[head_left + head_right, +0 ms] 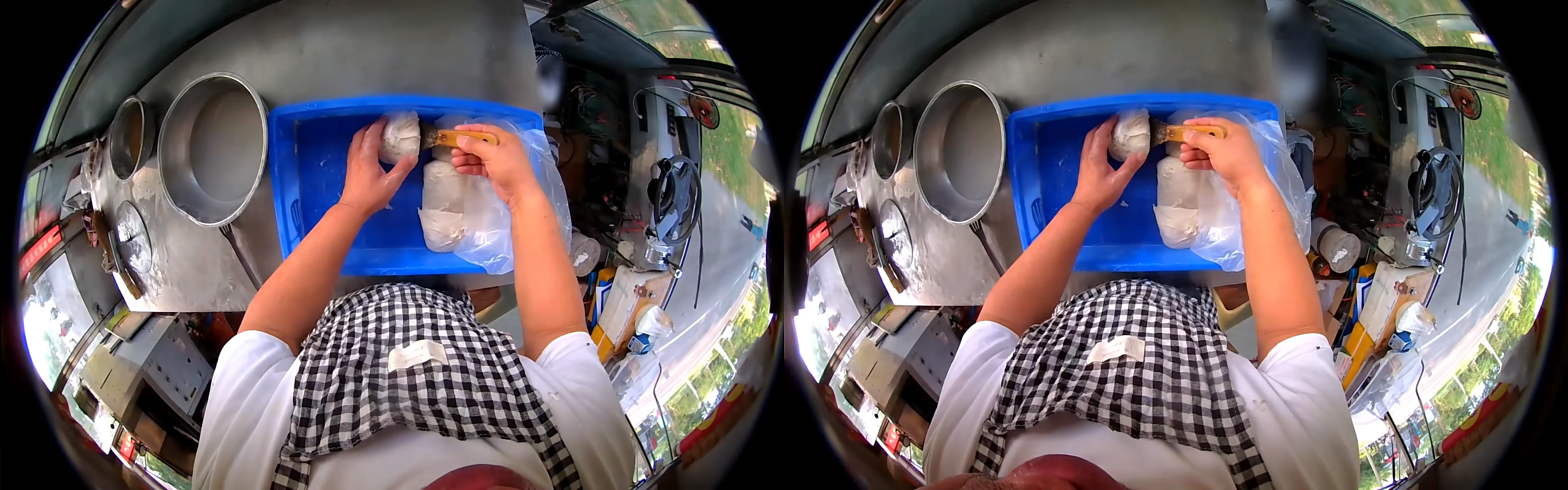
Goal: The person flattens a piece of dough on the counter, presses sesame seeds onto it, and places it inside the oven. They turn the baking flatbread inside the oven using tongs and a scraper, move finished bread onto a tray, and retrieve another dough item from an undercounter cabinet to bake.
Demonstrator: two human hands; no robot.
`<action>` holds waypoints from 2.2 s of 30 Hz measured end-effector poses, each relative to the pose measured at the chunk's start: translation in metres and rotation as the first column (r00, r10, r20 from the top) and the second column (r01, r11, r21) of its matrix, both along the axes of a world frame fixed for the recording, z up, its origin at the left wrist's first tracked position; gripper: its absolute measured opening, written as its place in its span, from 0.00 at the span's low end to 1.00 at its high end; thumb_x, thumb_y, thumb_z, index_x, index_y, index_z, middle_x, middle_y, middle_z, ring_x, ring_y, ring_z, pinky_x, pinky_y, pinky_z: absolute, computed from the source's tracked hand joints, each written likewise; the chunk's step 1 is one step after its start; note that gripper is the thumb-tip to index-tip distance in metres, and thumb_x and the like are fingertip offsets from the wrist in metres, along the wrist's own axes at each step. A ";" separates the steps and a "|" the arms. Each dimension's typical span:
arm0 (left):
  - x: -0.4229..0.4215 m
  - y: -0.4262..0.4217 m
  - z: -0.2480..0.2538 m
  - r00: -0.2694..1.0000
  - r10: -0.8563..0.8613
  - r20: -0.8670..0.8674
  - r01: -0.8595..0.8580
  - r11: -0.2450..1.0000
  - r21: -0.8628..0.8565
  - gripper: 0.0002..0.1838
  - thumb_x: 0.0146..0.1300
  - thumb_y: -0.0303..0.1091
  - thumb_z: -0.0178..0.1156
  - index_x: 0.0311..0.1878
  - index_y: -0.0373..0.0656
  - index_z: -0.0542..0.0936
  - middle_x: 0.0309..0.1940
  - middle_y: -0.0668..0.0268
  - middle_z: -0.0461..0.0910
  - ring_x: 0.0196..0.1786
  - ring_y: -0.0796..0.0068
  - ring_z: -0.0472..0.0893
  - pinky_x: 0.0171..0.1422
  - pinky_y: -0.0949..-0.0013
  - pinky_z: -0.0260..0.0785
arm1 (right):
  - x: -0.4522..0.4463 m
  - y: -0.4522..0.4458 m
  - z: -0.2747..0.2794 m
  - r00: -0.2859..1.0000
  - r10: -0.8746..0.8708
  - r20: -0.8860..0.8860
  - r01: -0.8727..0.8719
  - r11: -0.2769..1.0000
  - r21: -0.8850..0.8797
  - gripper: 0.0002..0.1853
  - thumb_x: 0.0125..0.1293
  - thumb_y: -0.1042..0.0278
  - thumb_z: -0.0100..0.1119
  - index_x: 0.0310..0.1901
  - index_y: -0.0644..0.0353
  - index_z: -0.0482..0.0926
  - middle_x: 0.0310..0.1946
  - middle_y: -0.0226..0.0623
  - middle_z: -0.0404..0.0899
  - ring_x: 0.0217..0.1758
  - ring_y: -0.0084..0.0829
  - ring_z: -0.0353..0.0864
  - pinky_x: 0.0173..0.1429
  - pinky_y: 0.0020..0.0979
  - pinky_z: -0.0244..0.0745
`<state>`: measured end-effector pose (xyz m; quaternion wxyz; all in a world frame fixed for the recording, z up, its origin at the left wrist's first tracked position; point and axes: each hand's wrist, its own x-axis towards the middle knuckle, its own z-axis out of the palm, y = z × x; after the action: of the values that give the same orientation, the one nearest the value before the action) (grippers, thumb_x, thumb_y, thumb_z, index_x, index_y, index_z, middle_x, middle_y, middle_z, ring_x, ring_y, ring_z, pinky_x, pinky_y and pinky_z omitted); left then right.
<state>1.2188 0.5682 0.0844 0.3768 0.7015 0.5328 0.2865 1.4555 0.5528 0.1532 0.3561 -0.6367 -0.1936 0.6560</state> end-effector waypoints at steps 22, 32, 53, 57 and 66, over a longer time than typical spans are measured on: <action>-0.115 -0.011 0.092 0.013 0.733 0.680 0.357 0.632 -0.688 0.28 0.77 0.54 0.51 0.66 0.41 0.75 0.59 0.56 0.81 0.63 0.56 0.81 0.71 0.50 0.72 | -0.107 -0.041 0.143 0.951 0.065 0.302 -0.223 0.821 0.526 0.12 0.69 0.71 0.65 0.51 0.66 0.84 0.37 0.37 0.86 0.34 0.23 0.86 0.39 0.23 0.83; -0.234 0.064 0.079 0.614 0.615 0.495 -0.417 0.785 -0.458 0.17 0.71 0.38 0.59 0.55 0.37 0.85 0.49 0.58 0.85 0.49 0.60 0.86 0.58 0.58 0.78 | -0.124 -0.057 0.121 0.962 0.015 0.272 -0.153 0.854 0.497 0.15 0.70 0.70 0.65 0.55 0.68 0.81 0.36 0.37 0.85 0.32 0.22 0.85 0.39 0.23 0.83; -0.294 0.120 0.028 0.700 0.311 -0.643 -0.576 0.779 -0.249 0.48 0.55 0.62 0.69 0.69 0.33 0.71 0.69 0.45 0.72 0.70 0.49 0.74 0.73 0.55 0.69 | -0.177 -0.036 0.093 0.951 0.066 0.304 -0.197 0.884 0.425 0.14 0.70 0.71 0.65 0.54 0.67 0.82 0.37 0.34 0.85 0.33 0.19 0.84 0.38 0.21 0.82; -0.300 0.121 0.011 0.728 0.281 -0.625 -0.477 0.862 -0.168 0.50 0.52 0.62 0.71 0.70 0.34 0.70 0.68 0.45 0.72 0.70 0.48 0.74 0.74 0.55 0.68 | -0.174 -0.032 0.089 0.944 0.083 0.321 -0.219 0.884 0.414 0.14 0.70 0.70 0.65 0.54 0.66 0.82 0.37 0.34 0.85 0.33 0.19 0.83 0.39 0.21 0.82; -0.282 0.127 0.018 0.730 0.184 -0.658 -0.389 0.904 -0.179 0.54 0.44 0.67 0.75 0.67 0.35 0.73 0.65 0.45 0.74 0.69 0.49 0.74 0.73 0.55 0.68 | -0.160 -0.037 0.090 0.938 0.070 0.340 -0.213 0.889 0.405 0.14 0.69 0.67 0.66 0.52 0.63 0.83 0.33 0.33 0.85 0.34 0.20 0.84 0.39 0.23 0.80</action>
<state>0.9366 0.6955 0.1020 0.2320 0.5974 0.7676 0.0064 1.2953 0.5161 0.2434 0.4042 -0.6214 -0.4362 0.5100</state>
